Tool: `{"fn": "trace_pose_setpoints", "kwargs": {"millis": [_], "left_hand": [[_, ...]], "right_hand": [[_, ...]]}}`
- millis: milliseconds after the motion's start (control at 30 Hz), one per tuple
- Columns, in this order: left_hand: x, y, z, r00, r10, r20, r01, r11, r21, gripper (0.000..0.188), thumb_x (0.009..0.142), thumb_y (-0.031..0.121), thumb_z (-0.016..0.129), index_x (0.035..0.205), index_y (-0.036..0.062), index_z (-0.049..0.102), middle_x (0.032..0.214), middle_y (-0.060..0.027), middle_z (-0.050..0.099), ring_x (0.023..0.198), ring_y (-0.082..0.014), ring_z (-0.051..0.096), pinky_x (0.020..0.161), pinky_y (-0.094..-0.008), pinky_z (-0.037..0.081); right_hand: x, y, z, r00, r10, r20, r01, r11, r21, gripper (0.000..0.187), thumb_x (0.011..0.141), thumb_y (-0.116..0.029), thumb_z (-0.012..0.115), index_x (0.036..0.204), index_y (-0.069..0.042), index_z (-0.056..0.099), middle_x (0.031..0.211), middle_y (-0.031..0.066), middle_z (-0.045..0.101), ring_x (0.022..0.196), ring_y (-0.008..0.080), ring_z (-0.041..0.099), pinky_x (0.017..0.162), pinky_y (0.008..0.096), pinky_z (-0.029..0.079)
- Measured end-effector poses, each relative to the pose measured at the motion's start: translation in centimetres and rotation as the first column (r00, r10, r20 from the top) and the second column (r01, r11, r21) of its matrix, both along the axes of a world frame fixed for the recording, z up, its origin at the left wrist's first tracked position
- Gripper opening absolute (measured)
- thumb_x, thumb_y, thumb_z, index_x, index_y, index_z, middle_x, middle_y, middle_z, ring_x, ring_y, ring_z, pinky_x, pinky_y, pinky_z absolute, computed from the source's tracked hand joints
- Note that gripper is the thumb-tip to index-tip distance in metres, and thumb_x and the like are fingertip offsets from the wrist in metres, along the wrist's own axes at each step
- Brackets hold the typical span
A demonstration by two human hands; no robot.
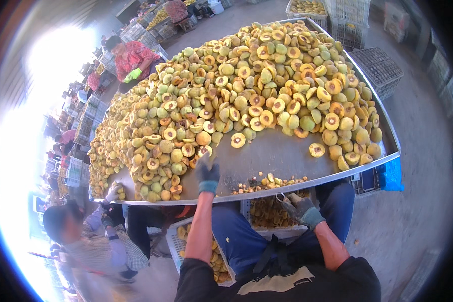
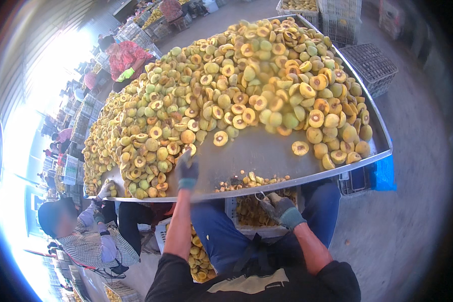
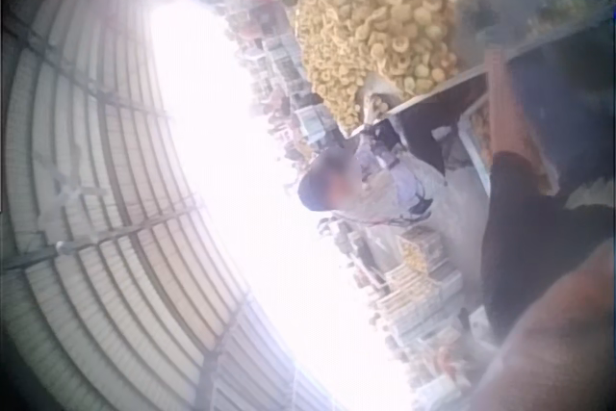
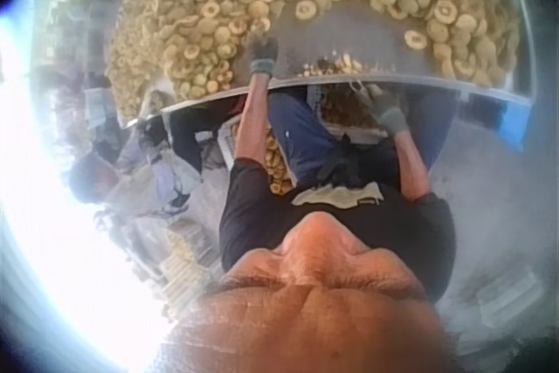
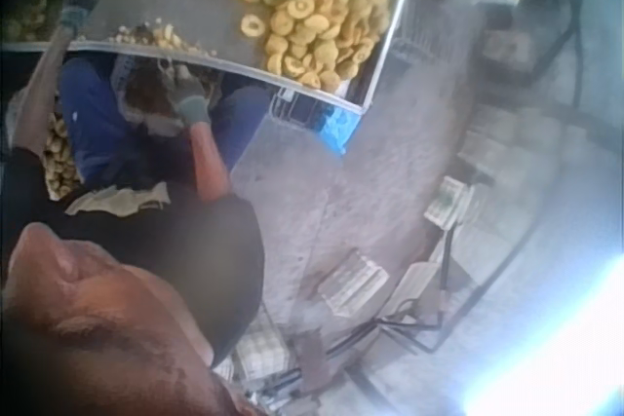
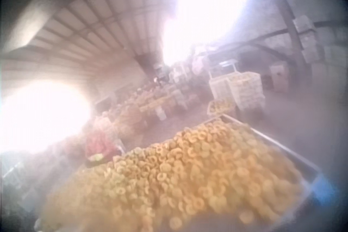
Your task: The person processes yellow fruit at a table by hand, using a small tool to core or pit each piece before placing it into a basket.
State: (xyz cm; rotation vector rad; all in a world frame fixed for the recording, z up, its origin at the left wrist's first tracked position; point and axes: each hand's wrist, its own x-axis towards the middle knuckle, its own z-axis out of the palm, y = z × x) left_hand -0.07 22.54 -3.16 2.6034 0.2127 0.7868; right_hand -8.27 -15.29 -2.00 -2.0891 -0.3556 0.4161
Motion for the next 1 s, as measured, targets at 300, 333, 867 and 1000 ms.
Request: {"fn": "trace_pose_setpoints", "kwargs": {"millis": [300, 333, 867, 1000], "left_hand": [[11.8, -6.0, -3.0, 0.849, 0.122, -0.513, -0.148, 0.989, -0.010, 0.054, 0.082, 0.041, 0.067, 0.124, 0.0090, 0.059, 0.112, -0.0200, 0.067, 0.102, -0.0367, 0.065, 0.086, -0.0462, 0.052], [11.5, -6.1, -3.2, 0.854, 0.078, -0.515, -0.084, 0.996, 0.012, 0.053, 0.081, 0.041, 0.067, 0.122, 0.0094, 0.061, 0.112, -0.0199, 0.067, 0.101, -0.0369, 0.065, 0.087, -0.0461, 0.052], [-5.8, -12.4, 4.0, 0.926, -0.245, 0.286, 0.111, -0.548, -0.829, 0.049, 0.095, 0.037, 0.058, 0.130, 0.0049, 0.052, 0.117, -0.0181, 0.063, 0.098, -0.0334, 0.066, 0.083, -0.0459, 0.059], [-8.3, -15.5, 7.6, 0.924, -0.064, 0.376, 0.224, -0.706, -0.671, 0.053, 0.100, 0.044, 0.043, 0.135, 0.0035, 0.047, 0.125, -0.0195, 0.057, 0.112, -0.0354, 0.059, 0.100, -0.0550, 0.049]], "right_hand": [[-0.4, 0.1, 2.6, 0.967, 0.240, 0.087, -0.251, 0.957, 0.144, 0.023, 0.095, -0.030, 0.062, 0.098, -0.007, 0.066, 0.083, 0.0220, 0.065, 0.074, 0.0425, 0.063, 0.065, 0.0452, 0.050], [-0.7, 0.2, 3.4, 0.967, 0.250, 0.044, -0.254, 0.956, 0.149, 0.023, 0.095, -0.030, 0.062, 0.098, -0.007, 0.066, 0.084, 0.0219, 0.065, 0.075, 0.0423, 0.064, 0.066, 0.0453, 0.050], [-1.4, 1.9, 7.2, 0.977, 0.062, 0.203, -0.107, 0.970, 0.216, 0.031, 0.099, -0.027, 0.056, 0.117, -0.002, 0.062, 0.100, 0.0230, 0.067, 0.091, 0.0386, 0.065, 0.081, 0.0433, 0.050], [-1.6, 2.6, 8.4, 0.983, 0.073, 0.166, -0.115, 0.959, 0.259, 0.027, 0.098, -0.025, 0.058, 0.111, -0.002, 0.063, 0.096, 0.0238, 0.066, 0.092, 0.0390, 0.064, 0.079, 0.0441, 0.049]]}}
